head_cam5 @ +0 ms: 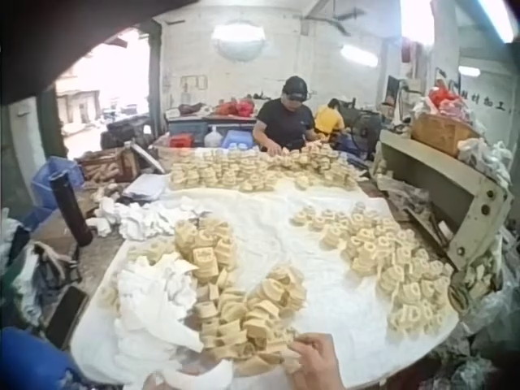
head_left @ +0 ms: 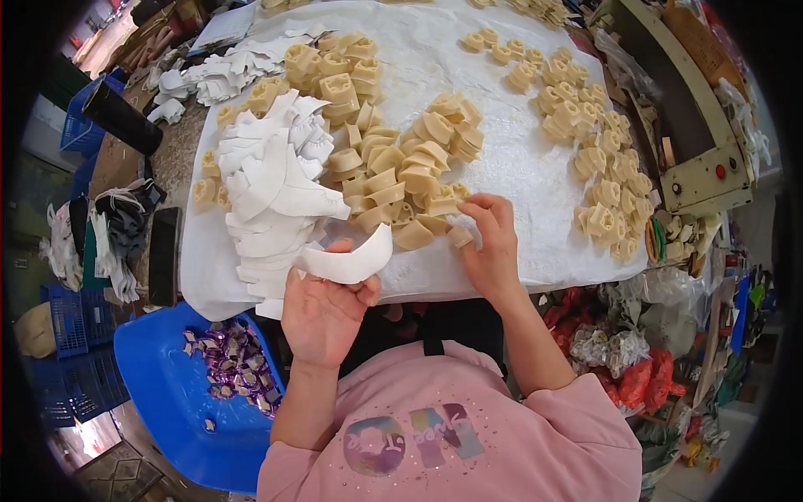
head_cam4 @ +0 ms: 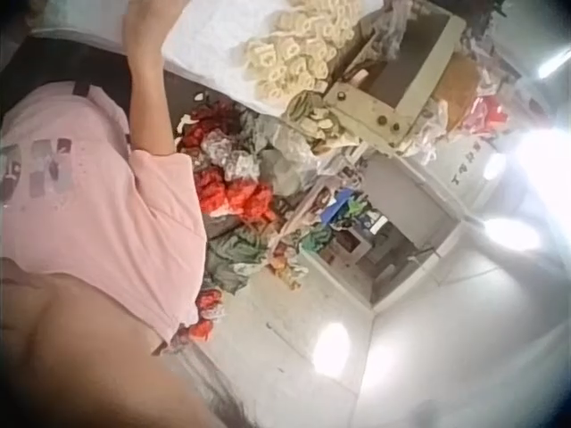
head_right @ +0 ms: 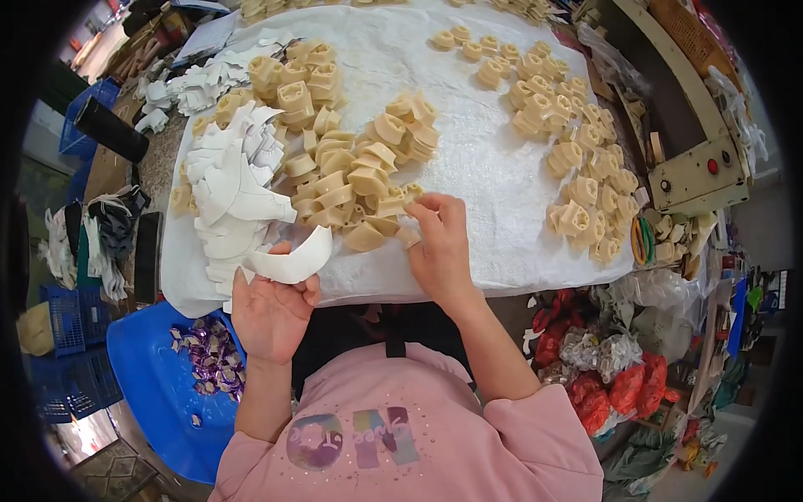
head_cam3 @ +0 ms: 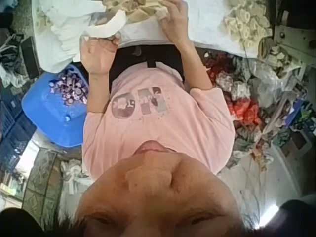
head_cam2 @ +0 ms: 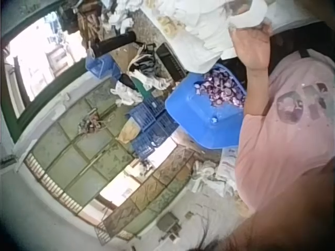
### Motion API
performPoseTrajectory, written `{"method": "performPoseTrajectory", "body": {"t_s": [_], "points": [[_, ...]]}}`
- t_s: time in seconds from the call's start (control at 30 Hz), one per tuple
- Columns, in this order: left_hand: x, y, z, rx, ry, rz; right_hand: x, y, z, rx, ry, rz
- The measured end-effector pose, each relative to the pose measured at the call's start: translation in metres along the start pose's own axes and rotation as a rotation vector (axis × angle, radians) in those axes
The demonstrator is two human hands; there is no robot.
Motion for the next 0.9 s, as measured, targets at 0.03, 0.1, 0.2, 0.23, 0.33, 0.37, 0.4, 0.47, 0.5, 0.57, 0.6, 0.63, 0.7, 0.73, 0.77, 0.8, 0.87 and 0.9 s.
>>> {"method": "performPoseTrajectory", "body": {"t_s": [0.03, 0.1, 0.2, 0.23, 0.33, 0.37, 0.4, 0.47, 0.5, 0.57, 0.6, 0.63, 0.7, 0.73, 0.77, 0.8, 0.87, 0.9], "points": [[0.0, 0.0, -0.001, 0.004, 0.005, 0.0, -0.002, 0.001, -0.009, -0.088, -0.105, 0.109], [0.001, 0.001, -0.002, 0.037, 0.173, -0.107, 0.006, 0.012, -0.005, -0.173, -0.134, 0.039], [-0.002, 0.0, -0.016, -0.029, 0.278, 0.054, 0.013, 0.017, 0.006, -0.265, -0.107, -0.05], [0.001, 0.001, -0.025, -0.049, 0.238, 0.038, 0.014, 0.02, 0.012, -0.263, -0.057, -0.07], [-0.002, 0.002, -0.036, -0.057, 0.272, -0.014, 0.005, 0.016, 0.029, -0.062, -0.005, 0.096], [-0.001, 0.003, -0.037, -0.061, 0.306, -0.016, 0.006, 0.017, 0.031, -0.072, 0.008, 0.093], [0.0, 0.004, -0.036, -0.067, 0.337, -0.018, 0.004, 0.019, 0.042, 0.082, 0.205, 0.119], [0.001, 0.005, -0.032, -0.052, 0.385, -0.017, -0.004, 0.016, 0.053, 0.246, 0.424, 0.145], [0.001, 0.007, -0.028, -0.032, 0.435, -0.019, -0.003, 0.018, 0.054, 0.258, 0.411, 0.151], [0.005, 0.007, -0.021, 0.011, 0.444, 0.003, -0.005, 0.024, 0.043, 0.098, 0.179, 0.152], [0.004, 0.006, -0.02, 0.015, 0.456, 0.022, -0.007, 0.025, 0.042, 0.111, 0.158, 0.165], [0.002, 0.006, -0.018, 0.025, 0.472, 0.04, -0.004, 0.028, 0.034, 0.076, 0.037, 0.145], [0.005, 0.006, -0.019, 0.011, 0.467, 0.017, -0.005, 0.029, 0.026, 0.055, -0.096, 0.137], [0.005, 0.006, -0.018, 0.023, 0.469, 0.01, -0.006, 0.03, 0.028, 0.1, 0.004, 0.137], [0.004, 0.006, -0.019, 0.015, 0.466, 0.005, -0.008, 0.03, 0.03, 0.143, 0.106, 0.136], [0.003, 0.006, -0.02, 0.014, 0.477, -0.001, -0.012, 0.03, 0.027, 0.146, 0.101, 0.141], [0.004, 0.006, -0.02, 0.018, 0.49, 0.001, -0.024, 0.025, 0.02, 0.206, 0.654, 0.177], [0.005, 0.006, -0.018, 0.036, 0.525, 0.005, -0.03, 0.021, 0.008, 0.207, 0.657, 0.17]]}}
Point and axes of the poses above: each hand's wrist, its own y-axis towards the middle knuckle, its own x-axis out of the palm, z = x × y, the point moved 6 cm from there along y, towards the middle knuckle, and after that the axes turned 9 degrees about x, right-handed, at the moved point
